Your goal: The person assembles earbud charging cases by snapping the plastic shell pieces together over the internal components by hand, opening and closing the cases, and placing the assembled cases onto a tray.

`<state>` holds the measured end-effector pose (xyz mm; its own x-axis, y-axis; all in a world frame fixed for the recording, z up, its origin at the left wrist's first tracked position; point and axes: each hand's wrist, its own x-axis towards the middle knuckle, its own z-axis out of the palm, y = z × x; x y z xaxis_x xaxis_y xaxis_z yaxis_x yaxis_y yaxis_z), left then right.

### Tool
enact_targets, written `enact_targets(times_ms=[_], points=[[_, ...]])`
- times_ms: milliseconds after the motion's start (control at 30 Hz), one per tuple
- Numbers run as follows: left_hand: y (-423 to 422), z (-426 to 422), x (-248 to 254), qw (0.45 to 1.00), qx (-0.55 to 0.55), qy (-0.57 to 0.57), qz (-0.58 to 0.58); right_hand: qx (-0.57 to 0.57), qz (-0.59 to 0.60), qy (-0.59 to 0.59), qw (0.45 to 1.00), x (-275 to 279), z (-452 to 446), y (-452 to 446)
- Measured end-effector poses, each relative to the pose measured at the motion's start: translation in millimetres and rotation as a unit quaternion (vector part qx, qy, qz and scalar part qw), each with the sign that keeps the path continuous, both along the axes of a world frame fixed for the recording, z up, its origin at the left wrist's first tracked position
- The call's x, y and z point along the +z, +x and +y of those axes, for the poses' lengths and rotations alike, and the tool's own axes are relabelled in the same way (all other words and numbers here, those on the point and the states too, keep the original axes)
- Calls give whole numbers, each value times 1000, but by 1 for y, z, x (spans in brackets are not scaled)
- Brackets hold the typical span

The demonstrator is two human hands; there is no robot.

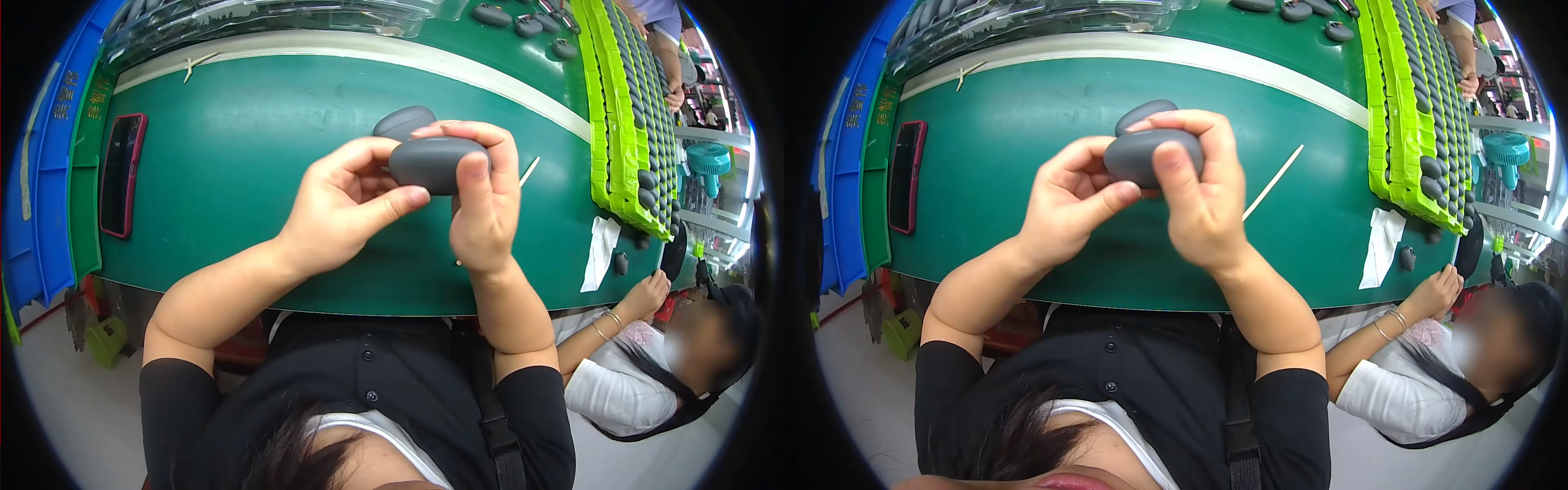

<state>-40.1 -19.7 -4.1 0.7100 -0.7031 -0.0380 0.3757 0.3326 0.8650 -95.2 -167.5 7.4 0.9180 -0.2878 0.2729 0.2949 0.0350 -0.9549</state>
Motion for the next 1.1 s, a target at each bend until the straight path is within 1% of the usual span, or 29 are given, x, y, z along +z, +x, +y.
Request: enact_targets(times_ms=[33,133,167,333,433,467,533,567,633,667,800,900,1100], points=[[4,3,-2,999,9,7,-48,-3,37,-15,999,1,-5,-1],[9,7,9,986,54,65,-147,45,43,-18,998,7,-15,2],[10,9,10,982,62,65,-165,63,47,-19,997,6,-15,2],[11,10,4,965,68,75,-243,26,100,27,994,7,-14,0],[9,9,1,951,63,61,-297,8,135,51,990,8,-20,-2],[7,9,3,962,69,46,-260,-6,139,52,989,10,-19,-2],[11,8,7,983,79,14,-165,-46,85,25,995,4,-16,-1],[14,8,9,989,85,-1,-117,-38,24,-40,998,5,-14,0],[19,11,12,993,83,-6,-81,-33,-65,-155,985,4,-15,2],[20,12,12,994,78,-6,-70,-32,-118,-298,947,3,-21,3],[18,9,13,995,87,-26,-51,-33,-101,-148,983,-2,-16,6],[18,11,10,991,89,-26,-94,-14,-101,-179,979,-2,-21,4],[17,13,6,985,98,-37,-137,-37,-99,-229,968,3,-19,1]])
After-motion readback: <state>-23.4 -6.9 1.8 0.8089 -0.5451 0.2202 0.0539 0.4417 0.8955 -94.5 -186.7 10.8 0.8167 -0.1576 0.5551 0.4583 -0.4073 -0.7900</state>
